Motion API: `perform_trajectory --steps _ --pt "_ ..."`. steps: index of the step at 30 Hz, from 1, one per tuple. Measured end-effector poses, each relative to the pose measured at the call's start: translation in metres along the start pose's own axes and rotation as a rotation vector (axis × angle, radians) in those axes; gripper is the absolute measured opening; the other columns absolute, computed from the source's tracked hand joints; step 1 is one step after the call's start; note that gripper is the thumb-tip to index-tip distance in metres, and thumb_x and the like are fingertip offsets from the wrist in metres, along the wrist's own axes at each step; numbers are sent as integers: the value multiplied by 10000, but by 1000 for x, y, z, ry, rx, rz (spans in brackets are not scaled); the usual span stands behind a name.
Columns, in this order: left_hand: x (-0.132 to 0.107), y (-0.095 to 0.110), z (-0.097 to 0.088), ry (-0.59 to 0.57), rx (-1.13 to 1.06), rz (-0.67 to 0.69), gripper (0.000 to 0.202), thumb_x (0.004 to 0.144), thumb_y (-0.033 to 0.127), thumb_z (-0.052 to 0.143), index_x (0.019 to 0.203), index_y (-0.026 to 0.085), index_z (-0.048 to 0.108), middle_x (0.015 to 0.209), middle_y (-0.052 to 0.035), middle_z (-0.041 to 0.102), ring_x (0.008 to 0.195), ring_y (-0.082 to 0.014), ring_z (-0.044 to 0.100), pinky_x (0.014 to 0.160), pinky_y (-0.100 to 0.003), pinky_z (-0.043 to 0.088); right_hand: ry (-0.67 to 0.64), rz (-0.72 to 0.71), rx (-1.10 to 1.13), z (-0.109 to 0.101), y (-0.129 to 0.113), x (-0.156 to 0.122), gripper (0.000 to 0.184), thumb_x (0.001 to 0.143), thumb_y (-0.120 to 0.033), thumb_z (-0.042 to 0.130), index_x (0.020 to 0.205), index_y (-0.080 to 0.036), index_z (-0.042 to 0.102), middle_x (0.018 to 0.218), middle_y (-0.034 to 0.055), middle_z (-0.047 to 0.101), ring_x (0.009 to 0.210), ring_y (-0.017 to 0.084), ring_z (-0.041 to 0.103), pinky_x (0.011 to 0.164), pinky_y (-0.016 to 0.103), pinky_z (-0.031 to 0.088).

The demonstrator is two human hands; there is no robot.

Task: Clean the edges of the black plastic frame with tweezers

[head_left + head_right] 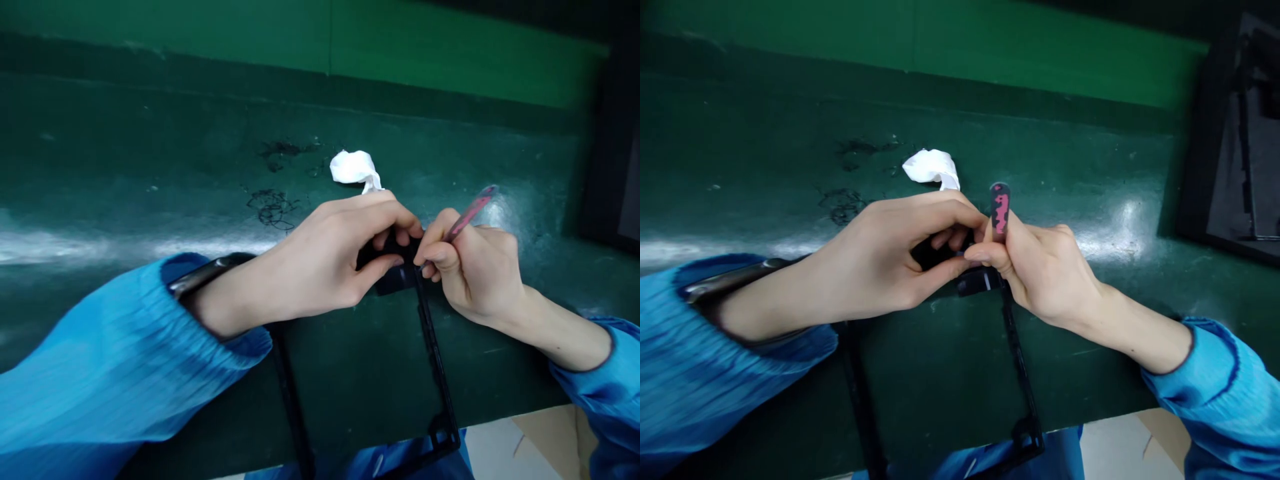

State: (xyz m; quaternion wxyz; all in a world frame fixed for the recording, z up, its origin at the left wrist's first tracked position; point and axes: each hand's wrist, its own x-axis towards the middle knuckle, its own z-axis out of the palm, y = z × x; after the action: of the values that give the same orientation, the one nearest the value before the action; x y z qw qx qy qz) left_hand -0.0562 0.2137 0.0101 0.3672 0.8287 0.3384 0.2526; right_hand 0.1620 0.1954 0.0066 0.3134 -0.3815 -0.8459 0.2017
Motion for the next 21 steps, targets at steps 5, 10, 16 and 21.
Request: perform_trajectory --steps 5,10,16,21 --pt "-1 0 0 5 4 -2 199 904 108 645 1070 219 646 933 -12 688 716 -144 605 646 -278 483 -22 -28 6 0 1 0 488 1155 -490 317 886 -196 599 753 -26 718 523 71 645 487 196 474" --pt "-1 0 0 -1 0 -9 176 903 117 655 1044 222 644 923 -9 681 716 -143 602 648 -278 488 -1 1 27 1 1 -1 479 1146 -508 330 899 -201 601 767 -24 721 548 77 666 497 192 488" --pt "-1 -3 1 3 -2 -3 187 903 132 658 1062 228 640 937 -9 685 714 -141 607 646 -279 493 -9 -32 -19 1 1 0 482 1152 -500 313 908 -197 599 770 -10 738 553 86 667 469 205 448" --pt "0 -2 1 0 2 3 210 902 114 633 1071 237 631 947 -10 691 727 -145 625 659 -286 512 -27 -37 0 0 1 1 481 1154 -498 310 968 -184 623 721 -19 710 537 93 648 462 210 438"
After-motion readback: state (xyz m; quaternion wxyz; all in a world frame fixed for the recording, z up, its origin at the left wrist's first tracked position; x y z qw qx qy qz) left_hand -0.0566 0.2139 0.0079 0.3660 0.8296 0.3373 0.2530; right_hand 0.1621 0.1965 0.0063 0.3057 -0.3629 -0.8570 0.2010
